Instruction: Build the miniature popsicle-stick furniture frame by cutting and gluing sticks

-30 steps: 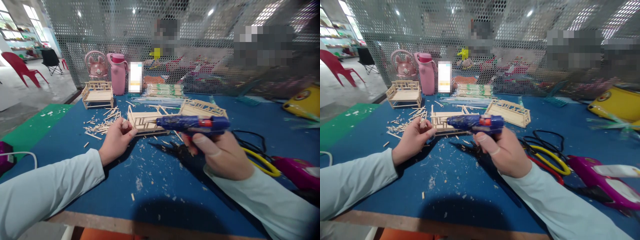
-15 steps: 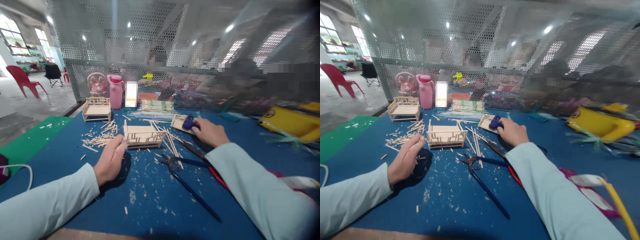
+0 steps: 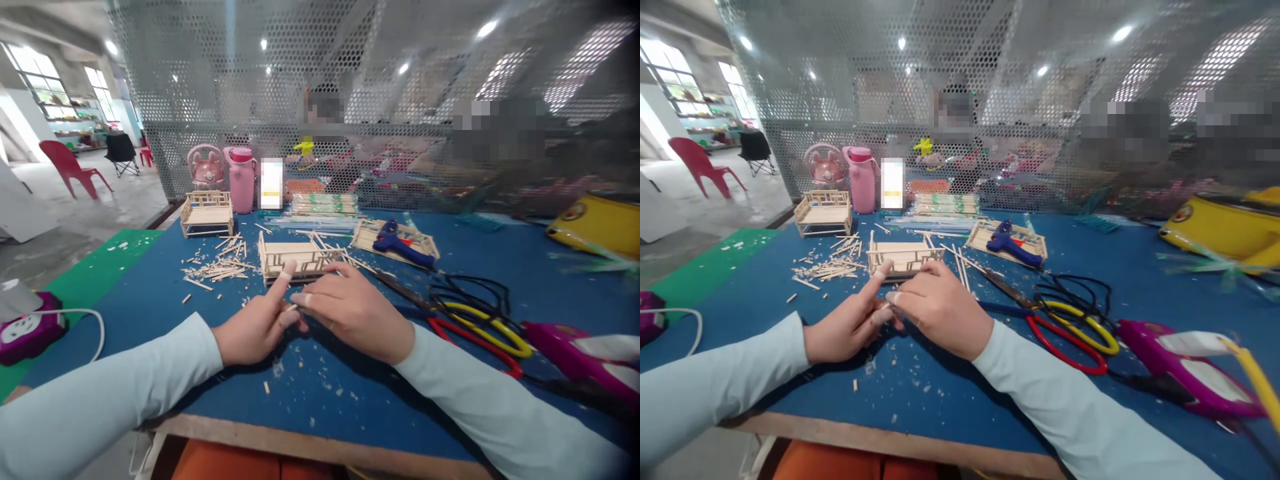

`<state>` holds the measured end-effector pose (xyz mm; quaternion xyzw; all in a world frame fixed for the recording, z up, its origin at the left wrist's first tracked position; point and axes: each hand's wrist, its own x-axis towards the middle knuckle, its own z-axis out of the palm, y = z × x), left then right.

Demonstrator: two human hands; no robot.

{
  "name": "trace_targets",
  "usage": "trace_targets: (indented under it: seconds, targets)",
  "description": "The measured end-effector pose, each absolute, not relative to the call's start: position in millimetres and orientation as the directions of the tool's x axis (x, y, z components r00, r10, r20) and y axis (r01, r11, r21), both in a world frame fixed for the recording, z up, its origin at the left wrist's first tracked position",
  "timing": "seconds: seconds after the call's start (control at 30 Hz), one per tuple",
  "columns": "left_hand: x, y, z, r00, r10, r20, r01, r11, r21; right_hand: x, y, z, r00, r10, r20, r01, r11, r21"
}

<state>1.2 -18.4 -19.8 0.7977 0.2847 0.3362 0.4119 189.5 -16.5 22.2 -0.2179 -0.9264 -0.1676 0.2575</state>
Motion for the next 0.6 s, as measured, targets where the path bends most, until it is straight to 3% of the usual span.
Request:
trace_targets:
  seconds: [0.17, 0.47, 0.6]
  targets:
    - [-2, -18, -16, 0.627, 0.725, 0.285, 0.188, -0.496, 0.848, 193, -15, 20, -0.744, 0.305, 0.595, 0.534, 0.807, 0.253]
    - [-5, -15, -19, 0.627, 0.72, 0.295, 0.275, -0.56, 0.782, 183, -25, 32, -0.798, 0.325, 0.507, 0.533, 0.774, 0.342]
    - [-7, -11, -16, 0.37, 0.841, 0.394, 0.279, -0.506, 0.816, 186, -2, 31, -0.809, 0.358, 0.466, 0.536, 0.775, 0.335]
